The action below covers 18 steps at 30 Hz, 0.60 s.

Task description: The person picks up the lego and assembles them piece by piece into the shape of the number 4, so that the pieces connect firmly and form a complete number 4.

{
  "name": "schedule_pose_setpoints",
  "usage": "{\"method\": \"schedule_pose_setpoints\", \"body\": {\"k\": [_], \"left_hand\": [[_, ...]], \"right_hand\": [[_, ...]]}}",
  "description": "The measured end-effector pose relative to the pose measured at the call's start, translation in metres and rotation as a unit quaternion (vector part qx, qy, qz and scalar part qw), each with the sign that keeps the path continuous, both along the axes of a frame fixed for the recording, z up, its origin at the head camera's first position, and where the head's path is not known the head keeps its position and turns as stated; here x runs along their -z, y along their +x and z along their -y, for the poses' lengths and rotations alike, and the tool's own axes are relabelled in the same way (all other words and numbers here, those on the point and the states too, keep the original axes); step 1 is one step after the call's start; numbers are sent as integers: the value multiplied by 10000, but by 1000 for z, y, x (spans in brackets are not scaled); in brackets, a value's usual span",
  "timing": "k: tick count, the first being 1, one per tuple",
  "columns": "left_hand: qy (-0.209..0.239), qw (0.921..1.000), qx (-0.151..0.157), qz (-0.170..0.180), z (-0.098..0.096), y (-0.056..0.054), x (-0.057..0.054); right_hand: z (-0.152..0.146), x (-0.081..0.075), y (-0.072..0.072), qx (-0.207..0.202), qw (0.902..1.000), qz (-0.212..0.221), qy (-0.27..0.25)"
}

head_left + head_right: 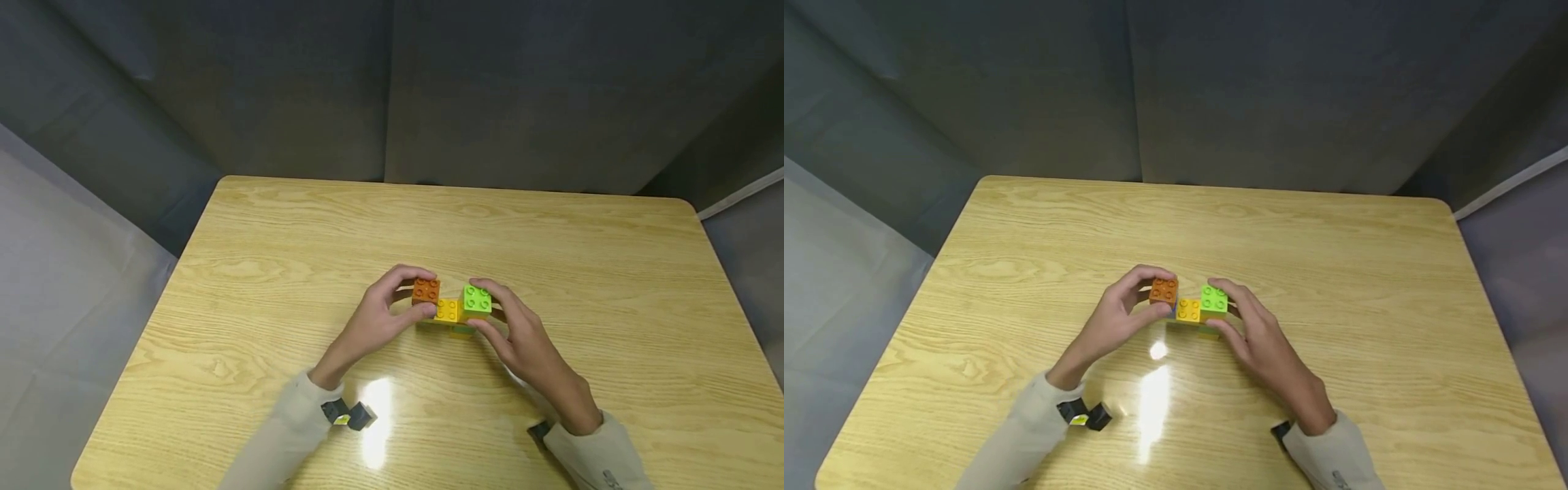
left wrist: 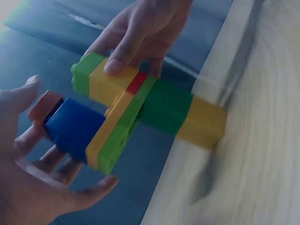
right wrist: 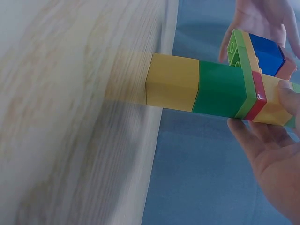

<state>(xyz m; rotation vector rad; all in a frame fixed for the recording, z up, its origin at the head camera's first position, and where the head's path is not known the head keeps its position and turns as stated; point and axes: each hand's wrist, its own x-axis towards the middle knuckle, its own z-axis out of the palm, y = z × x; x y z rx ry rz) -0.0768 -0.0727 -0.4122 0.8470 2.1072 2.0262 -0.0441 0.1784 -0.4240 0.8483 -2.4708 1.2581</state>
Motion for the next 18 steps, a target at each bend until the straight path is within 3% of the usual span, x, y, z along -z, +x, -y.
{"method": "schedule_pose_setpoints", "body": {"k": [7, 10, 13, 18], "left_hand": [[745, 9950, -544, 373, -18, 6, 3], [852, 9924, -733, 506, -23, 9, 1], [673, 9913, -820, 777, -24, 12, -2], [173, 9851, -788, 1516, -25, 14, -8]], "right_hand": [[-1, 0, 0, -25, 9999, -95, -34], [-1, 1, 0, -21, 9999, -109, -7], [-1, 1, 0, -2, 9999, -119, 34], [-1, 0, 0, 26, 9999, -83, 75]]}}
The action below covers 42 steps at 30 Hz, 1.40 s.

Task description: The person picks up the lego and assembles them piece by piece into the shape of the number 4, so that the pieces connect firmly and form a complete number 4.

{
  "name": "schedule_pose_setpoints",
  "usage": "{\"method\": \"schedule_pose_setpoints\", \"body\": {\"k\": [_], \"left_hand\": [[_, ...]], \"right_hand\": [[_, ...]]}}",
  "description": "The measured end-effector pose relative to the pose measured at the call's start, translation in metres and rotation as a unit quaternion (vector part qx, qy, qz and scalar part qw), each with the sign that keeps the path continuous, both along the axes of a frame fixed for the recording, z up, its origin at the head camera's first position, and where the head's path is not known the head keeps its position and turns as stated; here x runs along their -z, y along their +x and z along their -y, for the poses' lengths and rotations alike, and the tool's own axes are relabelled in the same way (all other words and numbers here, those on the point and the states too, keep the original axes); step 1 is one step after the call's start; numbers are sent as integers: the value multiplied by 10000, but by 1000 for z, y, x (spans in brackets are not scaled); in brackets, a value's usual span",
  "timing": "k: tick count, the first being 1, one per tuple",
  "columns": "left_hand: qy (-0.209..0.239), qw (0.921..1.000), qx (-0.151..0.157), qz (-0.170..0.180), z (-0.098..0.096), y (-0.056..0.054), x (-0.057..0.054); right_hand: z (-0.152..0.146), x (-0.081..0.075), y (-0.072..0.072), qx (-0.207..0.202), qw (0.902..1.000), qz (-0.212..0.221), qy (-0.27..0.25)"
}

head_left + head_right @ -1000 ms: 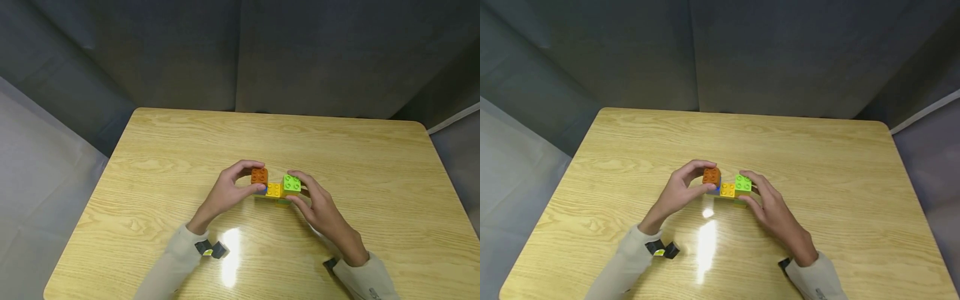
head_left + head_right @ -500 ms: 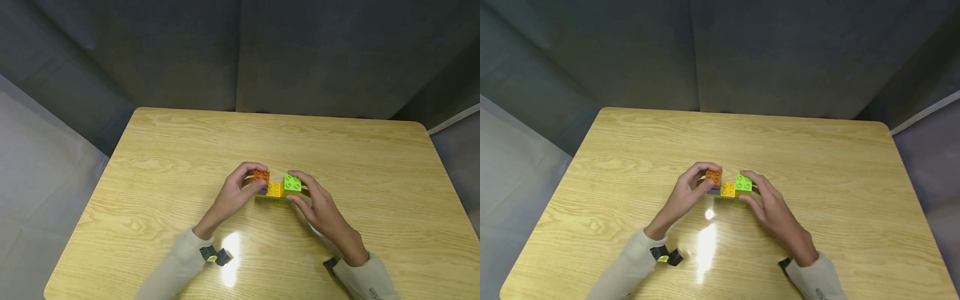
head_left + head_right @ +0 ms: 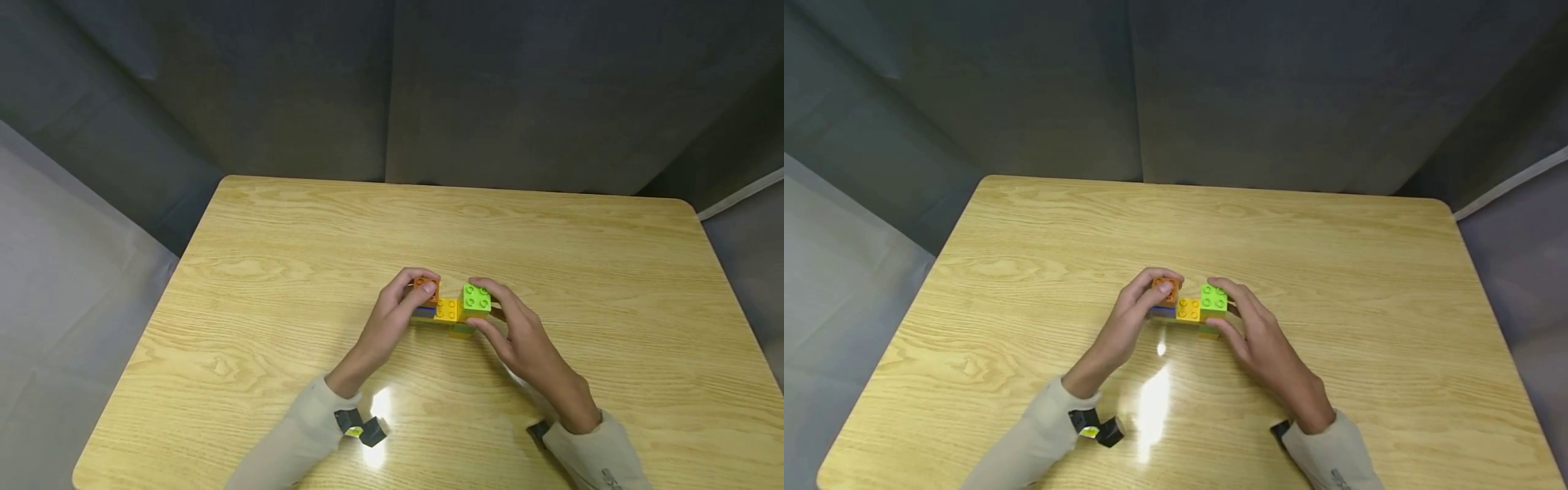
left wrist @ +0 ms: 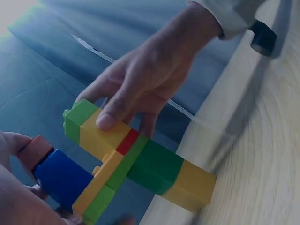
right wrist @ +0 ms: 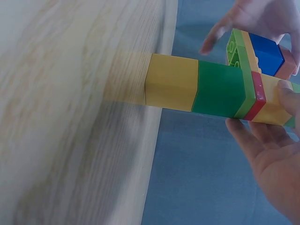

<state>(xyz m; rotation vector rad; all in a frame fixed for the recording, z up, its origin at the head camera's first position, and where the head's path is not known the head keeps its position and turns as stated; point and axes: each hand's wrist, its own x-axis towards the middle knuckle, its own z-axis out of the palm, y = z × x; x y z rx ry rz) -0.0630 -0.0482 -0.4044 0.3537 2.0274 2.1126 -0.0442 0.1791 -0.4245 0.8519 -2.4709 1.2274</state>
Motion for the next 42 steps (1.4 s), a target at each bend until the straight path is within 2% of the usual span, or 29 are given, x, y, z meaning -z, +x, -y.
{"method": "schedule_pose_setpoints", "body": {"k": [3, 6, 13, 23, 26, 28, 32, 36, 39, 41, 42], "left_hand": [[92, 9994, 92, 306, 0, -1, -3], [288, 9987, 165, 385, 0, -1, -3], [706, 9964, 419, 214, 0, -3, 0], [1020, 9938, 411, 132, -3, -5, 0], [891, 9952, 395, 48, -2, -4, 1], [596, 9975, 362, -65, 0, -3, 2], [-133, 9972, 424, -593, 5, -2, 9], [-261, 9883, 776, -1288, 10, -3, 21], [-426, 9739, 1009, -1989, 15, -5, 24], [-682, 9569, 1061, -2617, 18, -8, 20], [-847, 9456, 1038, -2966, 20, -9, 16]], "right_hand": [[0, 0, 0, 10, 10000, 19, 13], [0, 1, 0, -3, 10000, 25, 26], [0, 0, -1, -37, 10000, 10, 12], [-1, 4, 0, -27, 9999, -70, -144], [-3, 10, -1, -108, 9993, -230, -283], [-4, 14, -2, -233, 9988, -309, -313], [-9, 19, -5, -473, 9978, -399, -243], [-14, 20, -5, -536, 9976, -358, -259], [-16, 15, -2, -541, 9974, -113, -462], [-18, 9, 0, -561, 9959, 78, -699], [-18, 4, 2, -598, 9947, 146, -822]]}}
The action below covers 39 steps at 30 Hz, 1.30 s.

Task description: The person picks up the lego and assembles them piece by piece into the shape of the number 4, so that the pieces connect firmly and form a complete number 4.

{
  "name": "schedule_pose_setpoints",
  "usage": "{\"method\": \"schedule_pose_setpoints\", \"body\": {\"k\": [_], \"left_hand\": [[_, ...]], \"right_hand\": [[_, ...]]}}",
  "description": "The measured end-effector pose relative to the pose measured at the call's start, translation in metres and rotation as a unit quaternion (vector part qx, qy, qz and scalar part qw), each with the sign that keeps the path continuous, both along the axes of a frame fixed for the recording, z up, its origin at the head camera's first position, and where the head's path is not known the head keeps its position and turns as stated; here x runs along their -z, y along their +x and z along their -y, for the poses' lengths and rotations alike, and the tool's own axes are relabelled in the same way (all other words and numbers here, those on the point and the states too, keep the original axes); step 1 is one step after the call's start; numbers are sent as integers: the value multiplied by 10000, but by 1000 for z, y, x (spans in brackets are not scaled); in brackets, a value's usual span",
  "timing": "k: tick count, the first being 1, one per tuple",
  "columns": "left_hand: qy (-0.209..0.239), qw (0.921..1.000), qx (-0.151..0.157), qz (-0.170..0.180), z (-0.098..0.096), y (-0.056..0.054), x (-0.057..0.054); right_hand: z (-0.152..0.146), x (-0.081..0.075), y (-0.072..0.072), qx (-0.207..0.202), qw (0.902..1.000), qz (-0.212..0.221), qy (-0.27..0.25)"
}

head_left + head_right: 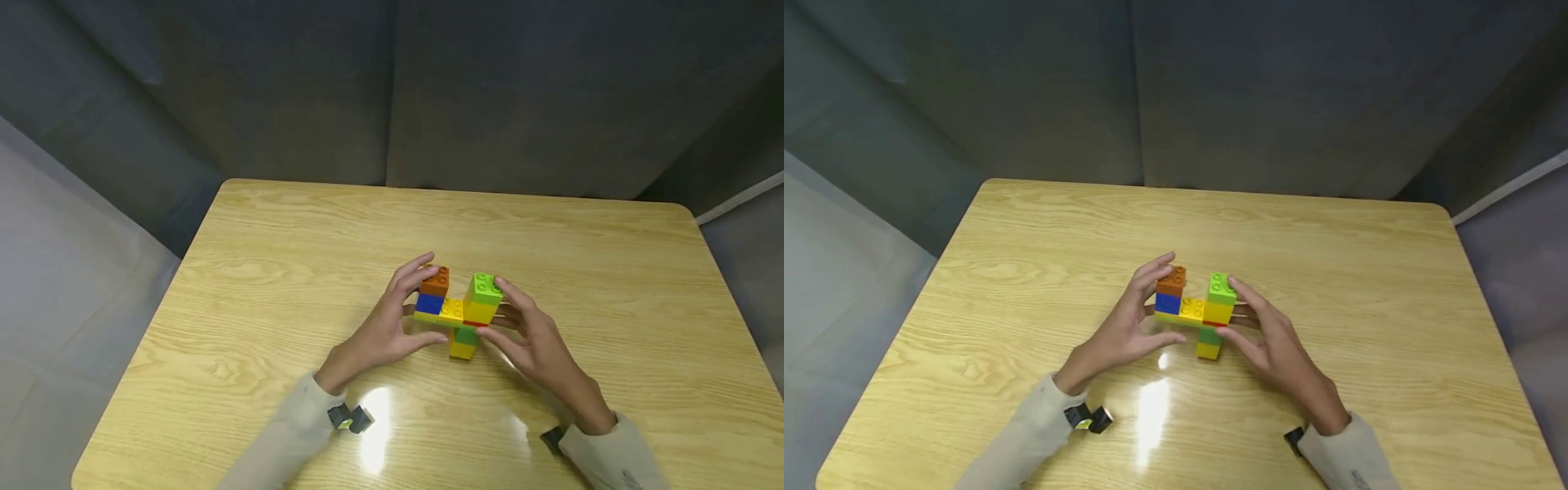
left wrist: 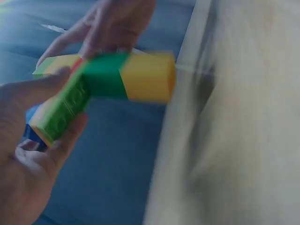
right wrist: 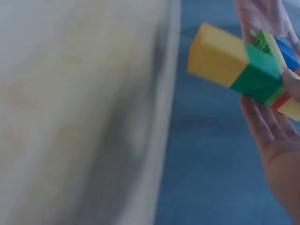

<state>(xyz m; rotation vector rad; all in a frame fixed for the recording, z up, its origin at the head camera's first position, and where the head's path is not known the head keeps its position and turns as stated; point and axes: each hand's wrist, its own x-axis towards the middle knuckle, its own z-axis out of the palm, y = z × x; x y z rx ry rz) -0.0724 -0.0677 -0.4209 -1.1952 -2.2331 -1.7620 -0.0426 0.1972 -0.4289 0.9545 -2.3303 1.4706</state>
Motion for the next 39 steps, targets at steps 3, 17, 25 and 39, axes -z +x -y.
{"method": "schedule_pose_setpoints", "body": {"k": [3, 17, 25, 39], "left_hand": [[-254, 9960, -32, -852, 5, -5, -14], [-916, 9381, -955, -3201, 16, -17, -57], [-1431, 9605, -1014, -2161, 9, -39, -29], [-3152, 9443, -911, 254, -1, -53, 35]], "right_hand": [[0, -14, 2, -123, 9995, 39, -297], [3, -72, 10, -91, 9991, 209, 362], [4, -56, -10, 287, 9835, 1662, 651], [6, 8, -45, 199, 9307, 3176, 1805]]}}
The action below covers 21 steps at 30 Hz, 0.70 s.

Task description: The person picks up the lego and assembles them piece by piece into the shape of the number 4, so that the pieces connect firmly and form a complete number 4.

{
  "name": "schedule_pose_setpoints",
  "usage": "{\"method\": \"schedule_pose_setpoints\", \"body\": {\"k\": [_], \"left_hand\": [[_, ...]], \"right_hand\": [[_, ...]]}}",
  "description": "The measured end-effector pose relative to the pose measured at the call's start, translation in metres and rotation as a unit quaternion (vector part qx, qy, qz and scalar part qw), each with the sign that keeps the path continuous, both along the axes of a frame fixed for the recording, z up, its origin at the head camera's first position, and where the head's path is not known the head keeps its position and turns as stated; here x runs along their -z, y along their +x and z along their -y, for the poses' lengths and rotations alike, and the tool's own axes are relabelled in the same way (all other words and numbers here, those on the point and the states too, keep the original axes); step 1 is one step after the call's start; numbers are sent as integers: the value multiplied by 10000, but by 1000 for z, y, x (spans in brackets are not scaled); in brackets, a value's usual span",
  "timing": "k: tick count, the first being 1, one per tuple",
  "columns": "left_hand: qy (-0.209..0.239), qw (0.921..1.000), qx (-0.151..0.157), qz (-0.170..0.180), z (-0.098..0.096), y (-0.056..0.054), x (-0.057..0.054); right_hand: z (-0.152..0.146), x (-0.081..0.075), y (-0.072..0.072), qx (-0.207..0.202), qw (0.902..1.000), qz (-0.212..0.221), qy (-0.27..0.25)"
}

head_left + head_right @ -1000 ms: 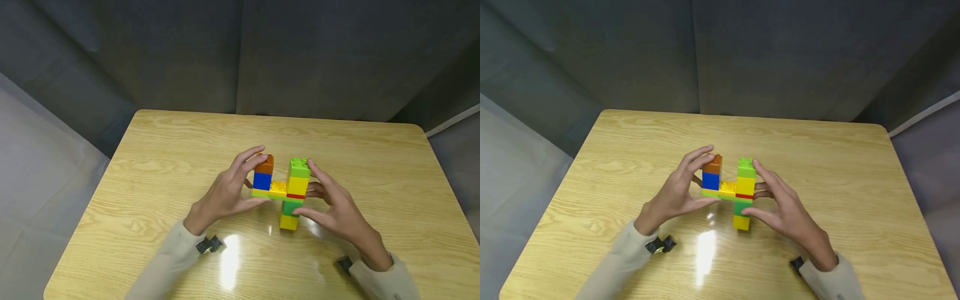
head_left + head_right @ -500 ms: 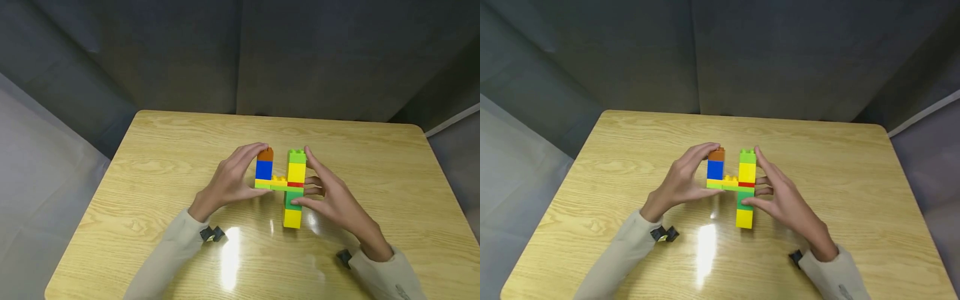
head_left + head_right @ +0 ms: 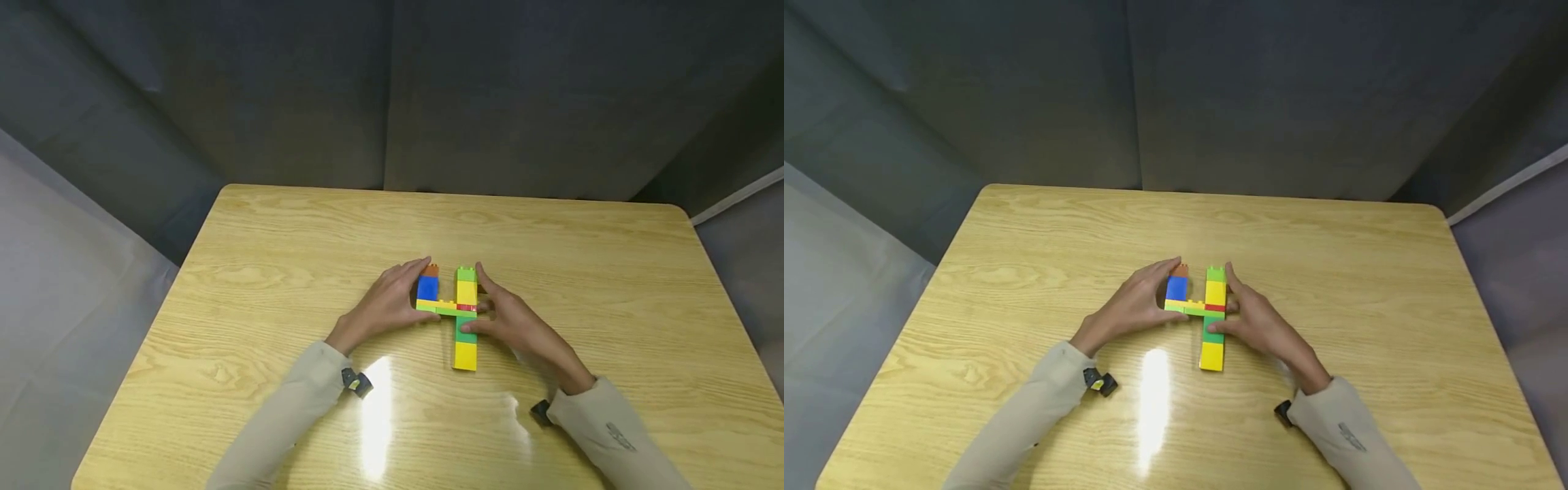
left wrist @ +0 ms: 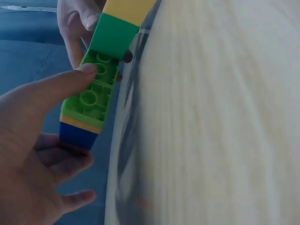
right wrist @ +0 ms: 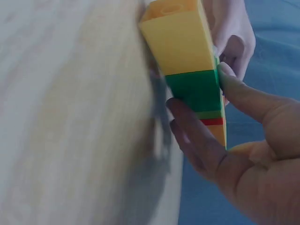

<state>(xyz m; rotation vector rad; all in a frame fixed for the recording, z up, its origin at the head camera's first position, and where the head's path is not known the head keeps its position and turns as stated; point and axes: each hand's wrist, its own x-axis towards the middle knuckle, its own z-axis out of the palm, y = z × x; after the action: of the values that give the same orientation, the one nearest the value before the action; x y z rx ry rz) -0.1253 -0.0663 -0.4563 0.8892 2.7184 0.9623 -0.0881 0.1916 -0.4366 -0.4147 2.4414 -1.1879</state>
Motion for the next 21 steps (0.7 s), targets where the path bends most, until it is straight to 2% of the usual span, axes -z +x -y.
{"method": "schedule_pose_setpoints", "body": {"k": [3, 6, 15, 18, 21], "left_hand": [[-107, 9993, -14, 350, -1, 2, 3], [-185, 9983, -60, 558, -2, 4, 5], [-506, 9972, 82, 550, -3, 5, 9], [-430, 9962, 240, 712, 0, 8, 7], [-137, 9963, 259, 807, 11, 12, 2]], "right_hand": [[0, 3, 0, -49, 9999, 122, 9], [1, 3, 1, -26, 9999, 144, 79], [6, 1, 6, 184, 9986, 233, 447], [6, 2, 8, 141, 9987, 111, 473], [1, -1, 13, 136, 9991, -54, 408]]}}
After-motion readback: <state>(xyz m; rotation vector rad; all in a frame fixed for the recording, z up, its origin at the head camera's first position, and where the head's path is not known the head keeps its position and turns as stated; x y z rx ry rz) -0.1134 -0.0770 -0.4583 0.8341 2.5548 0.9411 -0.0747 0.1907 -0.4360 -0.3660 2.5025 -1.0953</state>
